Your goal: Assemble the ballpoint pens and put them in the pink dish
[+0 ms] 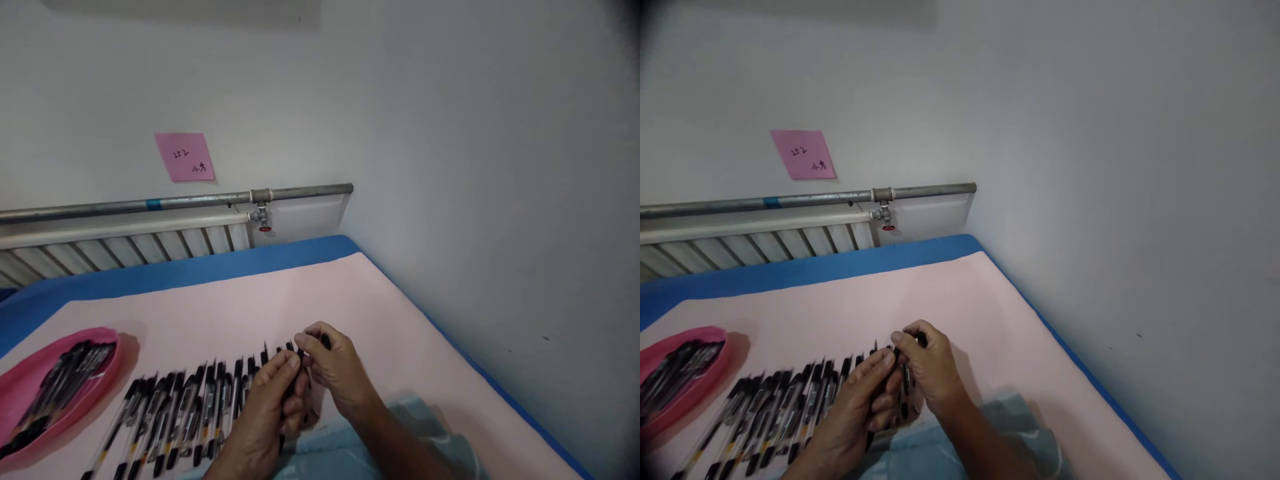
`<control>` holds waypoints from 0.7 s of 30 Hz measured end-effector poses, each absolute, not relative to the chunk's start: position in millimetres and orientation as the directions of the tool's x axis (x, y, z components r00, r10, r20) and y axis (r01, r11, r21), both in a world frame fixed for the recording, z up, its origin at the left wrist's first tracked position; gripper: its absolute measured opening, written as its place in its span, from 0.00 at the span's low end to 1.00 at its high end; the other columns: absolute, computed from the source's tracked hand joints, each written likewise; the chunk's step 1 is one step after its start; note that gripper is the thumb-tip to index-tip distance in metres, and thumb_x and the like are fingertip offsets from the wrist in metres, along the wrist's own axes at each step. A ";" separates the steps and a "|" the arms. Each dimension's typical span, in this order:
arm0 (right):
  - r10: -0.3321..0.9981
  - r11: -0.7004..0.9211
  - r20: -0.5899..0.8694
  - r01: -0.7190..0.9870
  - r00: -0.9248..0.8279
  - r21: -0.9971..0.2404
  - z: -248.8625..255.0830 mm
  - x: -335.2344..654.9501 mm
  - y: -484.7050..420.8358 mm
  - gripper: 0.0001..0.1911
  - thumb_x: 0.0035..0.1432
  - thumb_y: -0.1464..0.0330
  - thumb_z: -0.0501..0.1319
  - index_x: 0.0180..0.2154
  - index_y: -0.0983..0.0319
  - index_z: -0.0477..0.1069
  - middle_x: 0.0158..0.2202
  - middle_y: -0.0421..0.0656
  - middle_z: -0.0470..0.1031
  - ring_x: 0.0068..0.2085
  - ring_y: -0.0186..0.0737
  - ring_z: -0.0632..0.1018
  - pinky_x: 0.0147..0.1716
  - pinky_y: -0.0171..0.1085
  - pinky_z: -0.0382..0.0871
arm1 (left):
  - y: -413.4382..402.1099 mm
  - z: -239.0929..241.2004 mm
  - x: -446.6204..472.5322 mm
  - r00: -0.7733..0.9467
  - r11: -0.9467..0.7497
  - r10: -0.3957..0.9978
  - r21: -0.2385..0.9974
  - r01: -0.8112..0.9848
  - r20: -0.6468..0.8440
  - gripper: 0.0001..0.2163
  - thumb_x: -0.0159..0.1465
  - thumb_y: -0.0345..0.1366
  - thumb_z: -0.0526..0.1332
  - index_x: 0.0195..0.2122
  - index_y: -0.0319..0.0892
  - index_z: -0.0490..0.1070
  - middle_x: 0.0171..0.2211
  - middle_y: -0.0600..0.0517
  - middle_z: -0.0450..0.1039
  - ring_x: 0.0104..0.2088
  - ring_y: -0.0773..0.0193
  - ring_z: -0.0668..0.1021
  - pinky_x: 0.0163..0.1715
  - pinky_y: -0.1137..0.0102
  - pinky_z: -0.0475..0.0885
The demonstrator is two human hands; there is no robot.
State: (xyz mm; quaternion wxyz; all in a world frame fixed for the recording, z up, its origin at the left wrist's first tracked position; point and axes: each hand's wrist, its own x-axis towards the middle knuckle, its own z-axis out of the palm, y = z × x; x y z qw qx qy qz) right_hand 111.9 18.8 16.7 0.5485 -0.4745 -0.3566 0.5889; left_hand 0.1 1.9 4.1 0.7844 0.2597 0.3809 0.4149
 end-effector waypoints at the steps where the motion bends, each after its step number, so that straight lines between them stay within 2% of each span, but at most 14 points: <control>1: 0.985 -0.146 -0.168 -0.308 0.046 -0.940 17.1 112.2 18.6 0.11 0.44 0.64 0.64 0.23 0.64 0.66 0.16 0.33 0.60 0.15 0.22 0.58 0.13 0.26 0.46 | 1.6 4.5 0.3 0.365 0.526 0.846 0.721 -0.452 -0.388 0.14 0.52 0.42 0.63 0.28 0.41 0.60 0.18 0.61 0.59 0.12 0.81 0.54 0.10 0.83 0.43; 3: 0.983 -0.169 -0.183 -0.329 0.013 -0.929 18.6 112.9 17.8 0.10 0.45 0.64 0.63 0.24 0.64 0.67 0.15 0.32 0.59 0.14 0.22 0.56 0.13 0.27 0.47 | 1.6 5.1 0.2 0.367 0.532 0.842 0.720 -0.446 -0.395 0.13 0.53 0.42 0.63 0.29 0.41 0.60 0.18 0.61 0.59 0.13 0.81 0.55 0.10 0.83 0.42; 7: 0.979 -0.194 -0.203 -0.338 -0.010 -0.921 18.5 112.5 17.3 0.11 0.46 0.63 0.62 0.31 0.64 0.70 0.18 0.33 0.63 0.14 0.22 0.56 0.12 0.27 0.45 | 3.0 5.0 -1.4 0.365 0.508 0.854 0.742 -0.437 -0.370 0.12 0.55 0.42 0.61 0.29 0.40 0.61 0.18 0.60 0.59 0.13 0.81 0.54 0.10 0.82 0.42; 10: 0.983 -0.164 -0.182 -0.290 0.033 -0.943 15.6 112.1 17.9 0.11 0.44 0.63 0.64 0.26 0.63 0.67 0.17 0.33 0.62 0.14 0.22 0.56 0.12 0.27 0.44 | 3.7 4.1 -2.7 0.361 0.495 0.860 0.760 -0.422 -0.360 0.12 0.55 0.41 0.60 0.27 0.40 0.60 0.18 0.60 0.59 0.12 0.81 0.54 0.10 0.82 0.42; 13: 0.980 -0.193 -0.200 -0.332 -0.012 -0.923 17.2 113.3 17.8 0.11 0.44 0.64 0.64 0.24 0.64 0.66 0.15 0.32 0.59 0.13 0.21 0.54 0.12 0.27 0.42 | 3.4 4.4 -3.7 0.380 0.507 0.852 0.752 -0.420 -0.361 0.11 0.56 0.41 0.60 0.27 0.40 0.60 0.18 0.60 0.59 0.12 0.81 0.54 0.10 0.82 0.42; 16: 0.964 -0.267 -0.241 -0.412 -0.114 -0.871 22.3 113.8 16.6 0.12 0.45 0.63 0.63 0.31 0.64 0.70 0.20 0.35 0.66 0.13 0.19 0.53 0.12 0.27 0.40 | 2.7 5.8 -4.0 0.389 0.510 0.850 0.741 -0.437 -0.355 0.12 0.55 0.41 0.61 0.28 0.40 0.60 0.18 0.60 0.59 0.13 0.81 0.55 0.10 0.83 0.43; 18: 0.964 -0.266 -0.251 -0.417 -0.091 -0.869 23.6 112.4 16.0 0.14 0.45 0.63 0.63 0.34 0.63 0.70 0.25 0.37 0.69 0.14 0.20 0.56 0.12 0.26 0.41 | 2.2 6.7 -3.7 0.378 0.501 0.856 0.748 -0.435 -0.353 0.12 0.55 0.41 0.61 0.28 0.40 0.60 0.18 0.60 0.58 0.13 0.81 0.55 0.10 0.83 0.43; 21: 0.975 -0.212 -0.222 -0.368 -0.013 -0.906 20.4 110.4 16.8 0.11 0.45 0.63 0.64 0.28 0.64 0.69 0.21 0.36 0.66 0.16 0.22 0.60 0.12 0.26 0.47 | 1.5 7.3 -2.9 0.362 0.498 0.858 0.760 -0.418 -0.363 0.11 0.55 0.41 0.61 0.28 0.40 0.61 0.18 0.61 0.59 0.12 0.81 0.54 0.10 0.82 0.43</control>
